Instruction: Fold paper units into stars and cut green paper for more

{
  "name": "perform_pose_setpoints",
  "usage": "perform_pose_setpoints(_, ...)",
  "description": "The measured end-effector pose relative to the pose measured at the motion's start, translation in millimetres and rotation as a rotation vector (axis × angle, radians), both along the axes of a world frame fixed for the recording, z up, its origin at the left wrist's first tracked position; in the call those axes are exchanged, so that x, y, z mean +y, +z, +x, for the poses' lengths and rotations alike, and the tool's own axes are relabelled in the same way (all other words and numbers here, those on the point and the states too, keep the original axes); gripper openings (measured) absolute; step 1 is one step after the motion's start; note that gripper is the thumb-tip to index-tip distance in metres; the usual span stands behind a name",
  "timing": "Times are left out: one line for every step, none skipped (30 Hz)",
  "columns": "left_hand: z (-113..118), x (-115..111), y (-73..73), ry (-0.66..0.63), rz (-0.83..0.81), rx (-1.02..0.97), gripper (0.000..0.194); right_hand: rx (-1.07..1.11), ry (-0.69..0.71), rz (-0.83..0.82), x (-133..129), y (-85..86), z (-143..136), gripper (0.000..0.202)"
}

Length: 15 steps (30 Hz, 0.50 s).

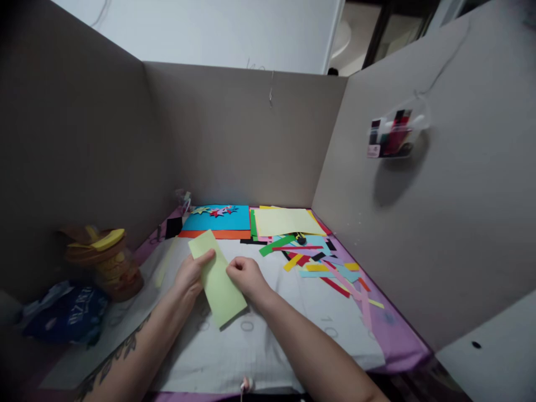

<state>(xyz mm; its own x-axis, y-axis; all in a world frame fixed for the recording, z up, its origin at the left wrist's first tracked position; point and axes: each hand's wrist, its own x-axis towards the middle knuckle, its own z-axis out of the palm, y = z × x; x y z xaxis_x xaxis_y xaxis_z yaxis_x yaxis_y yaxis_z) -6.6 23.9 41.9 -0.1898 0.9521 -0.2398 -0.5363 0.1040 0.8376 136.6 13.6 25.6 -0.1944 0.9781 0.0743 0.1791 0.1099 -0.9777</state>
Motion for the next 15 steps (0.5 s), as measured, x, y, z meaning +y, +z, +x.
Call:
perform_pose_setpoints(-4.4,3.8,1.0,0.036,-0.016,-0.017,0.029,-0.003,0.004,-0.012,-0.8,-0.5,-0.4,0.01)
perform_pose_setpoints(-9.5,8.0,1.9,0.064,-0.037,-0.039,0.027,-0.005,0.008,-0.017,-1.5,-0.8,-0.7,0.01)
perform_pose_setpoints(-15.3,12.6,2.8,0.078,-0.058,-0.067,0.026,0.0,0.017,-0.018,-2.0,-0.8,-0.7,0.01)
perform_pose_setpoints(-21.5,17.2,3.5,0.093,-0.071,-0.091,0.025,0.01,0.029,-0.018,-2.4,-0.3,-0.3,0.01)
perform_pose_setpoints(-27.8,21.8,4.3,0.122,-0.08,-0.113,0.023,0.023,0.045,-0.023,-2.6,0.6,0.9,0.01)
perform_pose_setpoints(-34.2,26.1,4.9,0.146,-0.066,-0.133,0.022,0.033,0.064,-0.035,-2.5,2.0,3.1,0.009)
perform_pose_setpoints(-40.2,30.0,5.6,0.173,-0.054,-0.152,0.022,0.039,0.082,-0.052,-2.0,3.8,6.3,0.009)
perform_pose_setpoints(-45.7,33.4,6.2,0.208,-0.043,-0.171,0.021,0.04,0.095,-0.07,-1.0,5.7,10.4,0.009)
perform_pose_setpoints(-50.4,36.1,6.8,0.25,-0.036,-0.186,0.02,0.039,0.099,-0.085,0.6,7.6,15.3,0.008)
perform_pose_setpoints(-53.8,38.0,7.2,0.286,-0.037,-0.195,0.018,0.041,0.088,-0.097,2.7,9.4,20.4,0.007)
perform_pose_setpoints(-55.8,39.0,7.3,0.3,-0.046,-0.2,0.015,0.054,0.065,-0.106,5.1,10.8,25.3,0.007)
perform_pose_setpoints(-56.1,39.1,6.9,0.291,-0.063,-0.202,0.012,0.075,0.028,-0.107,7.6,11.9,29.4,0.008)
perform_pose_setpoints(-54.5,38.2,6.0,0.252,-0.084,-0.203,0.011,0.096,-0.011,-0.1,9.9,12.6,32.3,0.009)
perform_pose_setpoints(-51.2,36.5,4.5,0.196,-0.105,-0.203,0.011,0.112,-0.043,-0.085,11.6,13.0,33.7,0.011)
perform_pose_setpoints(-46.5,34.1,2.5,0.141,-0.121,-0.2,0.012,0.125,-0.054,-0.07,12.6,12.9,33.4,0.012)
